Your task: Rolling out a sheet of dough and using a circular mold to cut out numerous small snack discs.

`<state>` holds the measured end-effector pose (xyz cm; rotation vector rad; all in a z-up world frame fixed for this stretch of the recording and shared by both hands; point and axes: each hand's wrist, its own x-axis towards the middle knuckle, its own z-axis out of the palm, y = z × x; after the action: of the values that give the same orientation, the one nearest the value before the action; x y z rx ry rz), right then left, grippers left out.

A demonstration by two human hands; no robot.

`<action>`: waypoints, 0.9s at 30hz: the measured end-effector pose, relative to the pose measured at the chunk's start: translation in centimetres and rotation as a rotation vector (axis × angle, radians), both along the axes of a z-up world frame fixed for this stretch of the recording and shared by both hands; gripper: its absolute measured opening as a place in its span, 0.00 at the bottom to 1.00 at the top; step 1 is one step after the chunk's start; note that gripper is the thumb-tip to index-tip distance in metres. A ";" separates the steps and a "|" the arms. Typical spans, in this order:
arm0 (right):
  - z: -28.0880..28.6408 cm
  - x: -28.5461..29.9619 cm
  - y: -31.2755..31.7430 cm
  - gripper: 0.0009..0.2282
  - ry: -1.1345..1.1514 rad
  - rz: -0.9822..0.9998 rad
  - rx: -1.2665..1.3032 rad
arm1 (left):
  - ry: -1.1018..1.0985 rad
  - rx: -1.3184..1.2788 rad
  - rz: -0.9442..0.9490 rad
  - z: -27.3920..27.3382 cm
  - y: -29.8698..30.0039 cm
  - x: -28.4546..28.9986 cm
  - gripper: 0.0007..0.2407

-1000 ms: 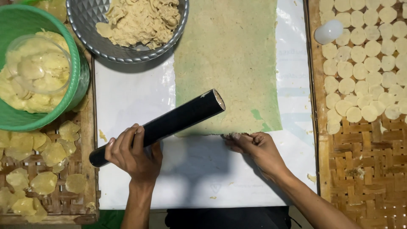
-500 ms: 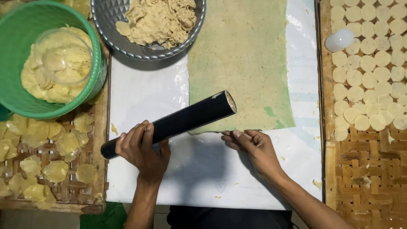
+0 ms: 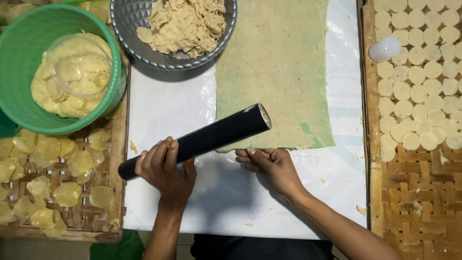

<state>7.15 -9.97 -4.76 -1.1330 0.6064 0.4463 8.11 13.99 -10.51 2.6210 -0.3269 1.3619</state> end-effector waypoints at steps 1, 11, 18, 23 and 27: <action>0.3 0.2 0.1 0.14 -0.003 0.005 0.002 | -0.003 0.002 0.005 0.0 0.1 0.0 0.14; 0.5 0.6 2.8 0.13 0.029 0.017 0.152 | -0.032 -0.017 -0.014 0.1 0.0 0.1 0.13; -0.7 1.2 4.7 0.11 0.089 -0.047 0.211 | -0.035 -0.031 -0.028 0.2 0.0 0.1 0.14; -0.3 1.2 4.7 0.08 0.008 0.110 0.062 | -0.052 -0.037 -0.022 0.2 0.0 0.2 0.14; -0.3 0.2 3.4 0.07 -0.226 0.415 -0.124 | -0.067 -0.047 -0.014 0.0 0.0 0.1 0.13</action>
<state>7.35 -6.60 -5.06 -1.4119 0.2002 0.6299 8.21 14.03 -10.50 2.5348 -0.3167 1.4374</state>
